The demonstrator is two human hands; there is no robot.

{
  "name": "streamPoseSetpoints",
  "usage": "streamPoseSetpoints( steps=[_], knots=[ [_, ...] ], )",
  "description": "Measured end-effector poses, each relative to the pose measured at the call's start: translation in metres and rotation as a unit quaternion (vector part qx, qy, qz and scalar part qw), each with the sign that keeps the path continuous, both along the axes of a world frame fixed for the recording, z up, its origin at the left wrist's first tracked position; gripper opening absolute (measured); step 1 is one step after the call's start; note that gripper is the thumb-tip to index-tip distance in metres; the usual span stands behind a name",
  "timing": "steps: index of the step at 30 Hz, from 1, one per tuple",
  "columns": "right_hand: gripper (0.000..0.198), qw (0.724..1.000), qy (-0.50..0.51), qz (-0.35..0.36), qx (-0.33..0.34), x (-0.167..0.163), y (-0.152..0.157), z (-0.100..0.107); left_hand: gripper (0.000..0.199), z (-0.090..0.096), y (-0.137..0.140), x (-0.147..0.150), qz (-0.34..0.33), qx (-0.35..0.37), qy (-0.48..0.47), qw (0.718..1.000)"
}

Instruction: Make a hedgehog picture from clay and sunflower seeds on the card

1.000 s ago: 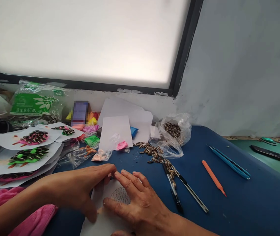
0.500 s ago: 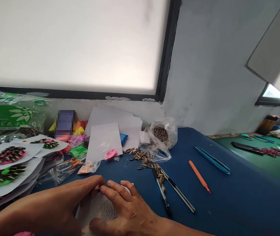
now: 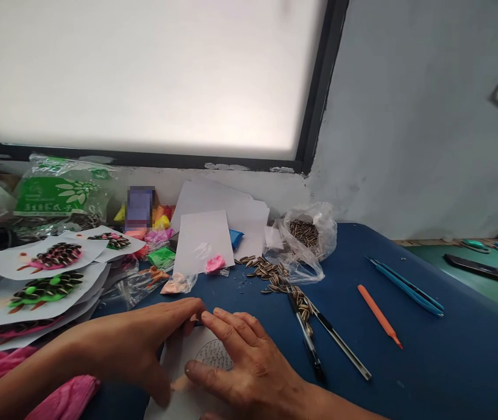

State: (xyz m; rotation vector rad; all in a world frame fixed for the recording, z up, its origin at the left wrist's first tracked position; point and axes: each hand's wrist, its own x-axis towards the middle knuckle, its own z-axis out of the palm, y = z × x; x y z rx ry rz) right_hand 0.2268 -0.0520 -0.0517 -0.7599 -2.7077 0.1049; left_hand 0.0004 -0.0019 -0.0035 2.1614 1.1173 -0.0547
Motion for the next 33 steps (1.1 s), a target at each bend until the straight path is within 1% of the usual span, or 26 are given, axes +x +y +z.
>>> streamPoseSetpoints(
  steps=[4, 6, 8, 10, 12, 15, 17, 19, 21, 24, 27, 31, 33],
  knots=[
    [0.034, 1.0, 0.004, -0.023, 0.007, -0.001, 0.001, -0.003, 0.059, 0.001, 0.002, -0.005, -0.002, -0.021, -0.008, 1.0],
    [0.033, 1.0, 0.002, -0.022, 0.012, -0.001, 0.002, -0.007, 0.049, -0.001, 0.005, -0.009, -0.006, -0.049, -0.036, 0.998],
    [0.036, 0.999, 0.012, -0.02, 0.028, 0.0, 0.004, -0.011, 0.033, -0.005, 0.011, -0.012, -0.001, -0.077, -0.098, 0.992],
    [0.039, 0.998, 0.031, -0.027, 0.041, 0.002, 0.005, -0.014, 0.026, -0.011, 0.016, -0.012, 0.039, -0.105, -0.184, 0.977],
    [0.04, 0.998, 0.042, -0.045, 0.033, 0.003, 0.004, -0.015, 0.02, -0.016, 0.021, -0.009, 0.076, -0.12, -0.225, 0.964],
    [0.041, 0.997, 0.042, -0.067, 0.008, 0.003, 0.001, -0.011, 0.025, -0.019, 0.023, -0.003, 0.104, -0.162, -0.261, 0.946],
    [0.041, 0.996, 0.045, -0.072, 0.004, 0.002, -0.001, -0.007, 0.029, -0.02, 0.022, 0.0, 0.119, -0.181, -0.273, 0.937],
    [0.042, 0.996, 0.053, -0.074, 0.003, 0.002, -0.002, -0.004, 0.031, -0.021, 0.021, 0.002, 0.134, -0.181, -0.274, 0.935],
    [0.042, 0.995, 0.061, -0.084, -0.004, 0.002, -0.003, -0.002, 0.033, -0.021, 0.02, 0.002, 0.136, -0.166, -0.275, 0.937],
    [0.043, 0.992, 0.07, -0.098, -0.025, 0.001, -0.003, 0.0, 0.032, -0.022, 0.021, 0.001, 0.113, -0.136, -0.288, 0.941],
    [0.039, 0.985, 0.118, -0.105, -0.073, -0.002, -0.001, 0.002, 0.028, -0.023, 0.021, 0.0, 0.107, -0.147, -0.307, 0.934],
    [0.011, 0.948, 0.215, -0.169, -0.165, -0.01, 0.007, 0.009, 0.03, -0.025, 0.02, 0.003, 0.146, -0.197, -0.36, 0.9],
    [0.009, 0.932, 0.239, -0.189, -0.198, -0.014, 0.011, 0.014, 0.03, -0.025, 0.017, 0.006, 0.147, -0.204, -0.373, 0.893]
  ],
)
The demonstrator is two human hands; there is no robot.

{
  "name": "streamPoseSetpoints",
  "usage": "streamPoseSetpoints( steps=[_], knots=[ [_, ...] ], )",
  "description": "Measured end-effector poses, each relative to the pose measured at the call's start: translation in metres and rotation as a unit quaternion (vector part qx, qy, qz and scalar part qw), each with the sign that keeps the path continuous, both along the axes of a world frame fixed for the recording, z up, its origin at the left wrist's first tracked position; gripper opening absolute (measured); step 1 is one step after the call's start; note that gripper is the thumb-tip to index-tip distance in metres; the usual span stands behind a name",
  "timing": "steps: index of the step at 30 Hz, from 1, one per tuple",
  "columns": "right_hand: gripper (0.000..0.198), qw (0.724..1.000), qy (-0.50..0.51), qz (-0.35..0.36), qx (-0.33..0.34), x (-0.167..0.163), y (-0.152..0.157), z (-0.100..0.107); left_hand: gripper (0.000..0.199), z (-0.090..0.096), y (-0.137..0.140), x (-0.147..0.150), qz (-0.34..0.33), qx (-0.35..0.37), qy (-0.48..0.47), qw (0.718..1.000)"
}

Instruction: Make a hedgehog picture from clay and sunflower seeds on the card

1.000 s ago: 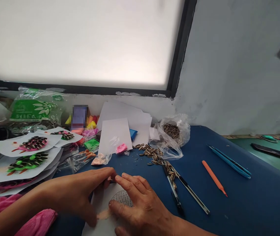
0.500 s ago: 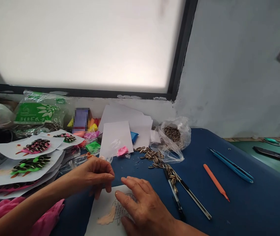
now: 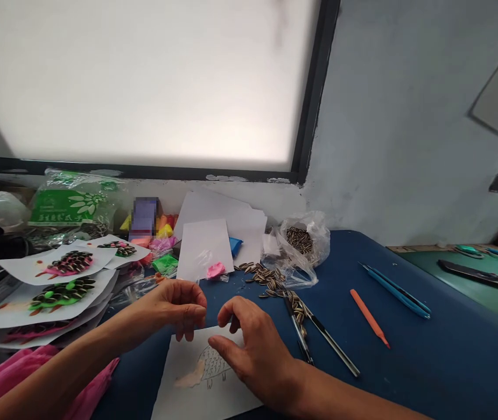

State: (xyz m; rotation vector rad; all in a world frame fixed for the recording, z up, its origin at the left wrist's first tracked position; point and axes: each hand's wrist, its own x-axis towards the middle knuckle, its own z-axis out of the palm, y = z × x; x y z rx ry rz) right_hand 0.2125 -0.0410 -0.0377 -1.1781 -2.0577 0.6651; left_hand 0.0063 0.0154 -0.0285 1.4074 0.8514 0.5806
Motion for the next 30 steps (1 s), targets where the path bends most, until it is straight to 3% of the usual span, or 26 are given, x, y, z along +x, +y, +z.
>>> streamPoseSetpoints(
  steps=[10, 20, 26, 30],
  knots=[
    [0.017, 0.987, 0.133, 0.033, -0.087, -0.012, 0.008, 0.003, 0.037, 0.008, -0.016, 0.011, 0.003, 0.04, 0.025, 0.999],
    [0.015, 0.991, 0.112, 0.038, -0.059, -0.016, 0.0, 0.009, 0.028, 0.011, -0.026, 0.004, 0.038, 0.027, -0.015, 0.999],
    [0.016, 0.99, 0.128, 0.042, -0.047, -0.014, 0.004, 0.011, 0.037, 0.01, -0.023, 0.008, 0.031, 0.041, -0.024, 0.998],
    [0.017, 0.991, 0.123, 0.046, -0.028, -0.011, 0.008, 0.009, 0.044, 0.01, -0.017, 0.01, -0.013, 0.025, 0.011, 1.0]
  ],
)
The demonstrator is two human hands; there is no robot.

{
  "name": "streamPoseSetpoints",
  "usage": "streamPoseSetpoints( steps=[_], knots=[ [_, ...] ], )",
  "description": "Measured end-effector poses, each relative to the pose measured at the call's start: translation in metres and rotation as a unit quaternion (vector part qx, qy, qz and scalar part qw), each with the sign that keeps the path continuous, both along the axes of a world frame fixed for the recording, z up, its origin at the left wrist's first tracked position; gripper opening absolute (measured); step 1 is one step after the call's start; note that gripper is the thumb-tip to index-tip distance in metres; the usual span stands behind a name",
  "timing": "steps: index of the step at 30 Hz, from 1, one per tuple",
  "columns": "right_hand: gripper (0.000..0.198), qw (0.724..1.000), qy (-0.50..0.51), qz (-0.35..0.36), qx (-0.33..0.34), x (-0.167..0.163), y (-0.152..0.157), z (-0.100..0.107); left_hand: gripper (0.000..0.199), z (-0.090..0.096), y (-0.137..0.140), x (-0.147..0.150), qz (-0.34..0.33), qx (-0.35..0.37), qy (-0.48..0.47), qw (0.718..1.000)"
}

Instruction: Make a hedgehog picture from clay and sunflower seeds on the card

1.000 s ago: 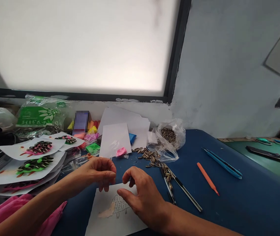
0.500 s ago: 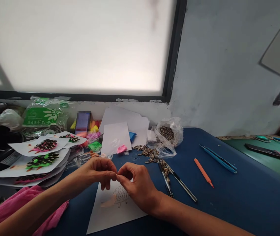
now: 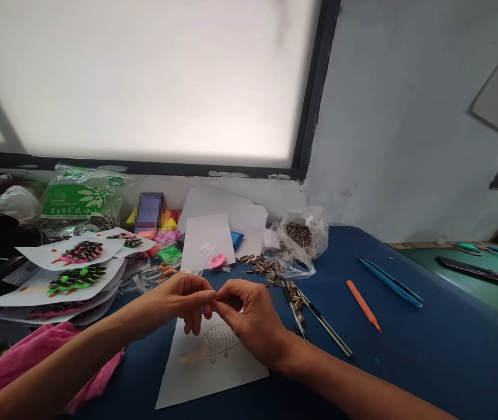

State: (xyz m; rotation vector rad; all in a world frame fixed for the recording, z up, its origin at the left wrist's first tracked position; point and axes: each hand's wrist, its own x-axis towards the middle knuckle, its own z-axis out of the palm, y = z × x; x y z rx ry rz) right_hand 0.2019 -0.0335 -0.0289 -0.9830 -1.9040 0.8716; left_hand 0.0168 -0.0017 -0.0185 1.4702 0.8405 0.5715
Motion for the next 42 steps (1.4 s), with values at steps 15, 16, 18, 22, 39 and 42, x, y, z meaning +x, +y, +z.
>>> streamPoseSetpoints(
  steps=[15, 16, 18, 22, 39, 42],
  knots=[
    [0.016, 0.999, -0.023, -0.034, 0.035, 0.006, 0.003, -0.009, 0.042, -0.019, 0.011, 0.003, -0.011, -0.044, -0.042, 0.998],
    [0.017, 0.998, -0.023, -0.033, 0.039, 0.006, 0.003, -0.01, 0.041, -0.02, 0.011, 0.003, -0.013, -0.049, -0.046, 0.998],
    [0.018, 0.998, -0.023, -0.029, 0.042, 0.007, 0.003, -0.011, 0.039, -0.02, 0.011, 0.002, -0.018, -0.055, -0.046, 0.997],
    [0.015, 0.999, -0.017, -0.019, 0.038, 0.008, 0.002, -0.01, 0.036, -0.017, 0.011, 0.002, -0.029, -0.056, -0.04, 0.997],
    [0.009, 0.997, -0.036, -0.009, 0.063, 0.009, 0.002, -0.001, 0.045, -0.004, 0.003, 0.005, -0.081, 0.029, 0.038, 0.996],
    [0.013, 0.997, -0.035, -0.014, 0.07, 0.009, 0.002, 0.0, 0.046, 0.002, 0.007, -0.001, -0.089, 0.043, 0.066, 0.993]
  ],
)
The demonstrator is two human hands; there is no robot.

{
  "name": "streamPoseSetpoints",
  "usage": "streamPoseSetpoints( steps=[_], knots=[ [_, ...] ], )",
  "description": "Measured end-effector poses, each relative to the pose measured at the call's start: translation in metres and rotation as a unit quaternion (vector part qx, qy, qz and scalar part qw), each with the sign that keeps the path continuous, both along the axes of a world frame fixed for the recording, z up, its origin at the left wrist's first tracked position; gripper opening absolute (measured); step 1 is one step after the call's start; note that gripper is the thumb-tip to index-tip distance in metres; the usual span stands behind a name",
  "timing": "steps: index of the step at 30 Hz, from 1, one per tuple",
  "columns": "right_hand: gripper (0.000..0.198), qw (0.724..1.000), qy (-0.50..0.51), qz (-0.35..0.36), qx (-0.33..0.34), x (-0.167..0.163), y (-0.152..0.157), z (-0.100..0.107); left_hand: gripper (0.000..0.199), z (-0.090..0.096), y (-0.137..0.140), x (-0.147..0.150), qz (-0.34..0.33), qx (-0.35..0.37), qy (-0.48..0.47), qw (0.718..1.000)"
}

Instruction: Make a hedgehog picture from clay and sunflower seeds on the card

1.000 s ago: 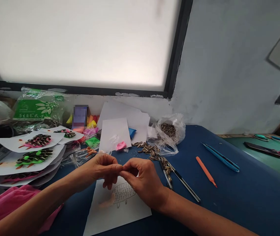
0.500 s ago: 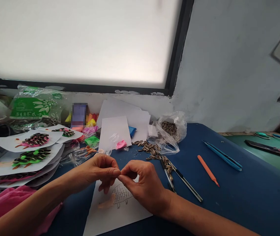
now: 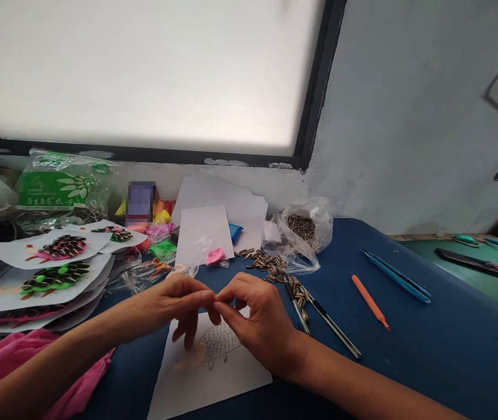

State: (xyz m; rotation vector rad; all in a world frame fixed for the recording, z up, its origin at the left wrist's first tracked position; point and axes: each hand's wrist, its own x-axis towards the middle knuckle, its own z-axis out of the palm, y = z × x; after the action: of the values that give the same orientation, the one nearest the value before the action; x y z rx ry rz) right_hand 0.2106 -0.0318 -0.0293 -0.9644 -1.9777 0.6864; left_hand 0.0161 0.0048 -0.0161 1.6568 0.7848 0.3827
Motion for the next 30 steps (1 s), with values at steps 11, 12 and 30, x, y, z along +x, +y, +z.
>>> streamPoseSetpoints(
  steps=[11, 12, 30],
  knots=[
    [0.014, 0.993, -0.049, 0.01, -0.105, -0.002, -0.006, -0.004, 0.011, -0.015, 0.012, -0.017, 0.024, 0.145, 0.157, 0.977],
    [0.015, 0.993, -0.049, 0.016, -0.102, -0.001, -0.007, -0.005, 0.011, -0.014, 0.011, -0.016, 0.021, 0.146, 0.16, 0.976],
    [0.009, 0.997, -0.026, 0.002, -0.071, 0.004, -0.005, -0.011, 0.029, -0.005, 0.008, -0.008, 0.071, 0.071, 0.038, 0.994]
  ],
)
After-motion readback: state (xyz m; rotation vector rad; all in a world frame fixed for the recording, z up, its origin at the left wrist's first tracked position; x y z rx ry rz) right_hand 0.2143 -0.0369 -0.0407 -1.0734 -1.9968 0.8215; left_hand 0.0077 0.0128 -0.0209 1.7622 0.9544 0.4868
